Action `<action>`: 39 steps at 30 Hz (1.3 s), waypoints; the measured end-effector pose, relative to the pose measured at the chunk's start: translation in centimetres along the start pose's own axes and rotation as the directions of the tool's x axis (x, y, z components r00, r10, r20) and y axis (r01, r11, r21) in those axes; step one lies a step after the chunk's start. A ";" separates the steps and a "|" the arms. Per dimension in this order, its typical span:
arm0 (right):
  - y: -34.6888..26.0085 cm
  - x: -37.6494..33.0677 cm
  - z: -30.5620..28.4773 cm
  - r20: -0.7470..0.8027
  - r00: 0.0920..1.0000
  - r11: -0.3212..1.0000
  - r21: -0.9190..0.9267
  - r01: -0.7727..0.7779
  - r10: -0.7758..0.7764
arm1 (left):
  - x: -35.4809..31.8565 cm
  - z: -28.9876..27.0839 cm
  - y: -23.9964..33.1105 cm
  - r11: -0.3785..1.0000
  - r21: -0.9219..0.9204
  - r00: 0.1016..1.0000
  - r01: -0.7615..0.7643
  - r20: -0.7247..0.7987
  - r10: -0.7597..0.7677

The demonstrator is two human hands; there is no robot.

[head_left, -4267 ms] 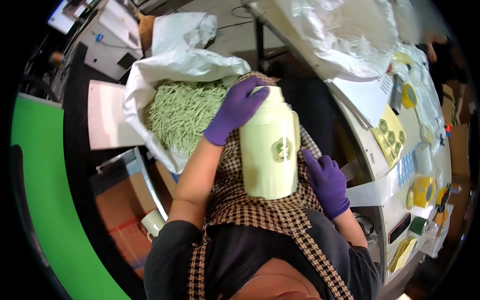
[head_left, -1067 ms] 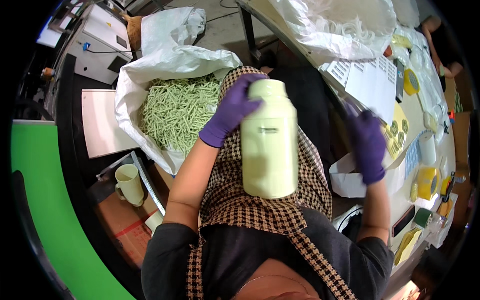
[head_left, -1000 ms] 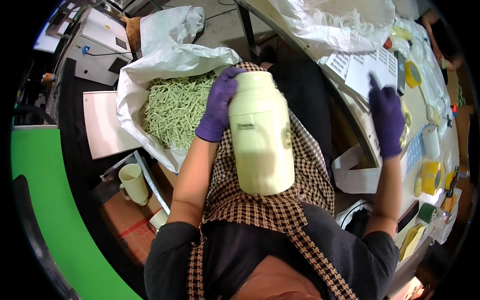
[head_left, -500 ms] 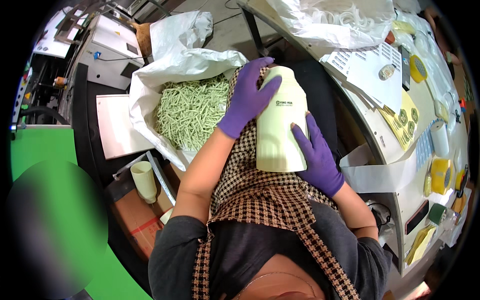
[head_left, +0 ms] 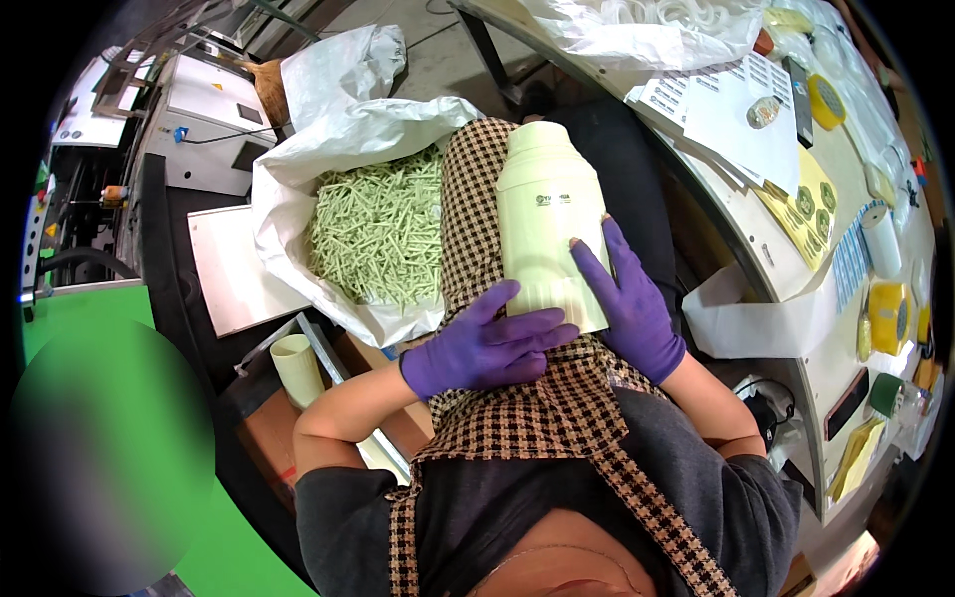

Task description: The person applies labels to a plastic bottle and places green items inside it.

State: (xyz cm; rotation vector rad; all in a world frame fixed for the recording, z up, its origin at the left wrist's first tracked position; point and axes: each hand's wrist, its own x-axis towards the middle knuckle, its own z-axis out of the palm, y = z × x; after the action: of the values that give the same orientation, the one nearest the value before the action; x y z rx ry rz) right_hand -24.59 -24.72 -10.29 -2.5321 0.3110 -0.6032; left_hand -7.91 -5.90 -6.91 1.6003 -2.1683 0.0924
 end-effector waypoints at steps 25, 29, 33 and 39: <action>4.4 0.5 -2.5 -0.221 0.843 0.764 0.574 -0.294 0.490 | 0.1 -0.5 -0.7 0.875 -0.481 0.732 -0.054 -0.615 -0.293; 8.4 2.0 -5.2 -0.375 0.924 0.997 0.059 -0.057 0.076 | -12.4 1.5 1.5 0.676 -0.509 0.456 0.533 -0.500 -0.736; 11.8 3.2 -7.0 -0.362 0.912 0.950 -0.300 0.084 -0.194 | -30.5 7.6 7.8 0.198 -0.189 0.097 0.962 -0.442 -0.892; 13.6 5.7 -8.4 -0.320 0.883 0.882 -0.434 0.187 -0.344 | -53.4 9.9 33.9 -0.094 -0.975 -0.932 0.202 -0.162 -0.323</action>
State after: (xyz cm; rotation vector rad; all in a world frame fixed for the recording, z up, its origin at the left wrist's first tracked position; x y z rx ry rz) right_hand -24.97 -41.58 -9.01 -2.8495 0.2304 -1.2809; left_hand -29.82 49.85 -29.55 1.5062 0.9957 0.4219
